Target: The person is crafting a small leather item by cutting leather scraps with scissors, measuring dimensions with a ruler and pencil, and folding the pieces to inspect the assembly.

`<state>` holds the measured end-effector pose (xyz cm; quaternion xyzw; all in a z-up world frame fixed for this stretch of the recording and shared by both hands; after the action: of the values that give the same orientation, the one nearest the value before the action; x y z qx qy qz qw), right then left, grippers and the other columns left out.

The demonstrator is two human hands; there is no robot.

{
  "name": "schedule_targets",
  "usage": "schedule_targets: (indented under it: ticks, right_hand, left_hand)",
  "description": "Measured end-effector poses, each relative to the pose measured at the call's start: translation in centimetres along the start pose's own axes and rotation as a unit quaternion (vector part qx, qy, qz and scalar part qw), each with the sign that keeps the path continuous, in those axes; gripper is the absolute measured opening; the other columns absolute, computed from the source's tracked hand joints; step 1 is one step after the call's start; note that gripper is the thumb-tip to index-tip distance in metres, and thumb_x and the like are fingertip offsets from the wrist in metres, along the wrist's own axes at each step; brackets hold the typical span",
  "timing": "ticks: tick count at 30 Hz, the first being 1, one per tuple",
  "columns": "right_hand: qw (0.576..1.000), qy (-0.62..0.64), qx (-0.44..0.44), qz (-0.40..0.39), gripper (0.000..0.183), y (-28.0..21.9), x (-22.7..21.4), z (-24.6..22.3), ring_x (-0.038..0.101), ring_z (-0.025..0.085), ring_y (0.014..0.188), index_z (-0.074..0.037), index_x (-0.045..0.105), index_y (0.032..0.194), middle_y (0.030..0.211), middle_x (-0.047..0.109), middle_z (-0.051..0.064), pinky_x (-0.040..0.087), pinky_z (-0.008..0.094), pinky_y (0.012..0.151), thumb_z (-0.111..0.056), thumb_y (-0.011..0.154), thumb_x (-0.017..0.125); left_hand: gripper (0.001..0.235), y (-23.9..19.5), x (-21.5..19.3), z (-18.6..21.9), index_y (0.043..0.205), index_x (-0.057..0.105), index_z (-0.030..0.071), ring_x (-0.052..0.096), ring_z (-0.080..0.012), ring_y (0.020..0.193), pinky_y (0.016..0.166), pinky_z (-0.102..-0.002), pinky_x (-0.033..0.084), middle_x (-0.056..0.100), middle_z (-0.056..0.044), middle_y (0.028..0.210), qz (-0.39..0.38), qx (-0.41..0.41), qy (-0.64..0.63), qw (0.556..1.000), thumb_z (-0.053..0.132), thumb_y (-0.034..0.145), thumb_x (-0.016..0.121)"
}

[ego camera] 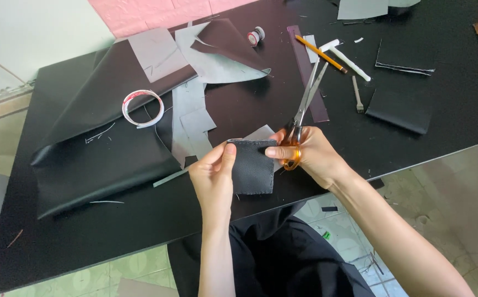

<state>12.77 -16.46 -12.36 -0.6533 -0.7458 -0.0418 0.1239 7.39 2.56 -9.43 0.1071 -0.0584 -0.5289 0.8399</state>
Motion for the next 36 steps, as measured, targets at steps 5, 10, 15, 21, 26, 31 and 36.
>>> schedule_targets:
  ticks: [5,10,15,21,26,31,36]
  right_hand:
    - [1.000,-0.007,-0.003,-0.001,0.034,-0.1,0.7,-0.6,0.063,0.022,0.065,0.005,0.075,0.091,0.072,0.064,0.013,0.055,0.031,0.060,0.000,0.064,0.095]
    - [1.000,-0.001,-0.005,0.006,0.033,0.1,0.9,-1.1,0.062,0.020,0.066,0.005,0.075,0.090,0.071,0.064,0.011,0.055,0.030,0.058,-0.002,0.065,0.095]
    - [1.000,0.004,0.006,0.011,0.036,0.2,0.9,-1.1,0.062,0.020,0.060,0.006,0.074,0.091,0.069,0.063,0.013,0.054,0.028,0.056,0.000,0.064,0.096]
    - [1.000,0.016,0.014,0.006,0.036,1.5,0.6,0.3,0.064,0.017,0.055,0.005,0.073,0.088,0.065,0.064,0.010,0.053,0.026,0.052,-0.003,0.061,0.097]
    - [0.999,-0.001,0.022,-0.024,0.035,1.3,0.0,0.3,0.068,0.019,0.059,0.004,0.074,0.089,0.068,0.066,0.012,0.055,0.026,0.055,-0.004,0.064,0.097]
    - [1.000,-0.003,0.013,-0.015,0.035,1.1,-1.1,0.0,0.073,0.026,0.068,0.006,0.074,0.090,0.074,0.070,0.018,0.058,0.030,0.063,-0.003,0.065,0.096]
    - [0.998,0.064,0.017,0.026,0.032,1.2,-2.1,1.2,0.071,0.022,0.070,0.005,0.073,0.093,0.076,0.069,0.013,0.057,0.027,0.066,-0.002,0.069,0.093]
  left_hand:
    - [0.022,0.1,0.1,-0.2,0.110,0.080,0.005,0.076,-0.0260,0.087,0.077,-0.039,0.062,0.078,-0.018,0.091,-0.031,-0.010,0.004,0.999,0.019,0.100,0.067]
    - [0.022,0.2,-0.1,0.0,0.113,0.078,0.005,0.076,-0.0235,0.094,0.078,-0.041,0.063,0.078,-0.017,0.098,-0.031,-0.019,0.001,0.999,0.019,0.099,0.068]
    - [0.019,0.4,-0.3,-0.1,0.106,0.080,0.007,0.079,-0.0305,0.095,0.079,-0.041,0.064,0.079,-0.015,0.096,-0.016,-0.034,0.015,0.999,0.021,0.094,0.076]
    - [0.007,1.2,0.1,-2.5,0.094,0.078,0.007,0.079,-0.0287,0.090,0.076,-0.039,0.063,0.078,-0.012,0.089,0.006,0.008,0.012,1.000,0.014,0.094,0.076]
    - [0.010,1.4,0.5,-0.9,0.090,0.070,0.006,0.078,-0.0328,0.094,0.077,-0.039,0.062,0.078,-0.016,0.093,0.025,0.068,0.072,0.995,0.012,0.096,0.073]
    - [0.011,1.2,0.9,-0.1,0.096,0.077,0.010,0.078,-0.0302,0.096,0.083,-0.039,0.062,0.080,-0.012,0.099,0.004,0.048,0.077,0.996,0.020,0.096,0.075]
    - [0.034,0.0,0.6,0.2,0.117,0.074,0.002,0.071,-0.0386,0.114,0.090,-0.050,0.060,0.076,-0.024,0.113,-0.070,-0.070,0.061,0.993,0.028,0.095,0.072]
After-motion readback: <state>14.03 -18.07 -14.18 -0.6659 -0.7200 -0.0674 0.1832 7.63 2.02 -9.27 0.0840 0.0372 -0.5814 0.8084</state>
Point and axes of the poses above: each hand's wrist, its own y-axis towards the middle knuckle, its own x-axis out of the palm, z = x × y, the point moved 4 cm from there along y, towards the middle knuckle
